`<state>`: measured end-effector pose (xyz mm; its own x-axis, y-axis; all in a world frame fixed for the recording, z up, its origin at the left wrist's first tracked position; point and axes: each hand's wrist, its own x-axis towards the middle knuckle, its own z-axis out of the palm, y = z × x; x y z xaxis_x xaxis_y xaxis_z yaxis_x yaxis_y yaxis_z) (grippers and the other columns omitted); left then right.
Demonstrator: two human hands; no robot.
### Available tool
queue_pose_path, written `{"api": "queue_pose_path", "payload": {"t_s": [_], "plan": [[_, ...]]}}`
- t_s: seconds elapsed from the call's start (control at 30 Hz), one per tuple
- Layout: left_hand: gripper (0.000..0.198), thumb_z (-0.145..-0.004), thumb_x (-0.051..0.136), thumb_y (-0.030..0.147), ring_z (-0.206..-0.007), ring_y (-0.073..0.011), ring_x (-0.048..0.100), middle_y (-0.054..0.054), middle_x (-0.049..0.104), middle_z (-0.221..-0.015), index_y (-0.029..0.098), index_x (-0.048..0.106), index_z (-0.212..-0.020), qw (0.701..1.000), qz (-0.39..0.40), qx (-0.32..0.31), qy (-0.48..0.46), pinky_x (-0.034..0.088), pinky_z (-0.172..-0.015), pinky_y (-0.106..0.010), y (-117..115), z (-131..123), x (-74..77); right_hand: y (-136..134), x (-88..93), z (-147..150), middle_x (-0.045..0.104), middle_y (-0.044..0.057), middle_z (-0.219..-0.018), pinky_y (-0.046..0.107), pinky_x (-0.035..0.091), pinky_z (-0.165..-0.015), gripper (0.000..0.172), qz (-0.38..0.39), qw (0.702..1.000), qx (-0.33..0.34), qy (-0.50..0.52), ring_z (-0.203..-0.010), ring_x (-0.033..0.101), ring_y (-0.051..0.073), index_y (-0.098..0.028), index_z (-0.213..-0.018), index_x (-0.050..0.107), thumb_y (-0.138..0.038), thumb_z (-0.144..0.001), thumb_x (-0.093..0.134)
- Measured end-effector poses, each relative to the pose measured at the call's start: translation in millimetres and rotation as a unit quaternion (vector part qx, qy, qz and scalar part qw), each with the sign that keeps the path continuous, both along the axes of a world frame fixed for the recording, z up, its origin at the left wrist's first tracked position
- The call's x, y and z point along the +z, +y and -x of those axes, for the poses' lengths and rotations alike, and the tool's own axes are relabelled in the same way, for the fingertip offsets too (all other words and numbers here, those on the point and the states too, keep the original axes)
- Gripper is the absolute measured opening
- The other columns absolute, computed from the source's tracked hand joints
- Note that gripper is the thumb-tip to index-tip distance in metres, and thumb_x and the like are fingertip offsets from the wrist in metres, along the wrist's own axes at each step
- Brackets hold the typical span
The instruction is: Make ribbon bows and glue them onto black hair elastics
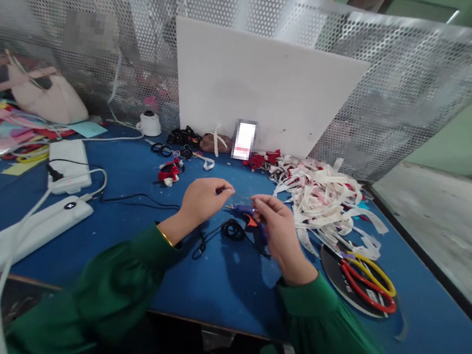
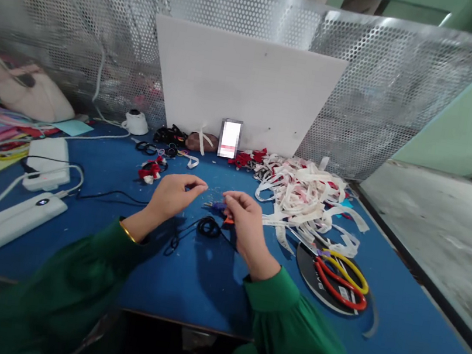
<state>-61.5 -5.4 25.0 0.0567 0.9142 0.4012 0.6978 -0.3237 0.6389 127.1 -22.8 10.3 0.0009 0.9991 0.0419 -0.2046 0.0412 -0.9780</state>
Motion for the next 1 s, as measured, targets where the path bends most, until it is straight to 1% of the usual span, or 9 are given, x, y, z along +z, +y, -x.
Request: {"api": "queue_pose_path", "payload": {"t_s": [0.1,0.27,0.37,0.47,0.6,0.7,0.77,0.87,1.0], "plan": [[0.020,-0.086,0.064,0.035,-0.069,-0.0193,0.068,-0.003,0.077,-0.076,0.022,0.078,-0.079,0.996,0.007,0.028,-0.083,0.046,-0.066,-0.030,3,5,-8.4,12,4.1,-13,0.063,-0.001,-0.072,0.025,0.036,-0.056,0.023,-0.044,0.997,-0.056,-0.033,-0.058,0.050,0.010,-0.019,-0.080,0.073,-0.038,-0.068,0.077],[0.035,-0.088,0.063,0.048,-0.052,-0.0124,0.056,-0.002,0.073,-0.069,0.019,0.073,-0.070,0.962,0.047,0.009,-0.268,0.043,-0.057,-0.027,3,0,-17.4,32,1.8,-38,0.064,0.001,-0.072,0.026,0.039,-0.057,0.025,-0.062,0.988,-0.102,-0.099,-0.059,0.053,0.011,-0.019,-0.080,0.071,-0.041,-0.069,0.073],[0.045,-0.090,0.060,0.054,-0.047,-0.0115,0.050,0.001,0.061,-0.053,0.019,0.070,-0.063,0.956,0.043,0.008,-0.289,0.038,-0.054,-0.026,-2,-6,-17.3,41,-3.5,-53,0.067,0.004,-0.076,0.026,0.042,-0.058,0.029,-0.080,0.965,-0.108,-0.224,-0.061,0.057,0.013,-0.017,-0.087,0.069,-0.044,-0.077,0.063],[0.052,-0.093,0.055,0.055,-0.046,-0.0119,0.047,0.003,0.050,-0.044,0.020,0.067,-0.057,0.966,0.031,0.002,-0.256,0.037,-0.055,-0.027,-10,-9,-13.9,56,-6.2,-65,0.070,0.007,-0.079,0.027,0.046,-0.060,0.033,-0.090,0.900,-0.095,-0.415,-0.065,0.063,0.016,-0.015,-0.092,0.068,-0.043,-0.087,0.050],[0.052,-0.095,0.053,0.053,-0.051,-0.0131,0.053,0.001,0.058,-0.050,0.020,0.065,-0.057,0.976,0.022,-0.011,-0.215,0.039,-0.059,-0.027,-18,-13,-10.1,96,-0.4,-70,0.073,0.009,-0.080,0.031,0.048,-0.067,0.028,-0.096,0.831,-0.070,-0.543,-0.075,0.067,0.022,-0.016,-0.090,0.072,-0.035,-0.090,0.052],[0.050,-0.095,0.053,0.052,-0.056,-0.0146,0.058,0.000,0.064,-0.057,0.020,0.065,-0.059,0.982,0.019,-0.018,-0.187,0.039,-0.059,-0.028,-21,-14,-10.6,136,5.3,-67,0.073,0.016,-0.112,0.037,0.045,-0.085,0.031,-0.120,0.753,-0.074,-0.642,-0.102,0.065,0.028,-0.017,-0.104,0.075,-0.024,-0.092,0.047],[0.049,-0.096,0.052,0.051,-0.059,-0.0156,0.060,-0.001,0.067,-0.060,0.020,0.065,-0.060,0.986,0.010,-0.019,-0.164,0.039,-0.061,-0.028,-20,-14,-11.6,162,5.7,-63,0.068,0.019,-0.125,0.038,0.041,-0.095,0.035,-0.137,0.703,-0.053,-0.695,-0.115,0.059,0.030,-0.014,-0.110,0.075,-0.018,-0.093,0.044],[0.049,-0.097,0.051,0.051,-0.062,-0.0168,0.062,-0.002,0.069,-0.063,0.021,0.065,-0.061,0.989,-0.005,-0.017,-0.146,0.040,-0.062,-0.029,-19,-12,-12.4,193,0.9,-58,0.064,0.023,-0.130,0.040,0.035,-0.101,0.036,-0.150,0.641,-0.013,-0.753,-0.126,0.050,0.032,-0.009,-0.113,0.074,-0.013,-0.089,0.047],[0.049,-0.097,0.052,0.050,-0.060,-0.0158,0.061,-0.002,0.070,-0.063,0.021,0.065,-0.061,0.990,-0.008,-0.005,-0.144,0.039,-0.061,-0.029,-18,-10,-11.7,218,-9.9,-52,0.063,0.026,-0.129,0.044,0.031,-0.102,0.037,-0.151,0.589,0.014,-0.794,-0.127,0.046,0.035,-0.006,-0.110,0.075,-0.013,-0.087,0.047]]}}
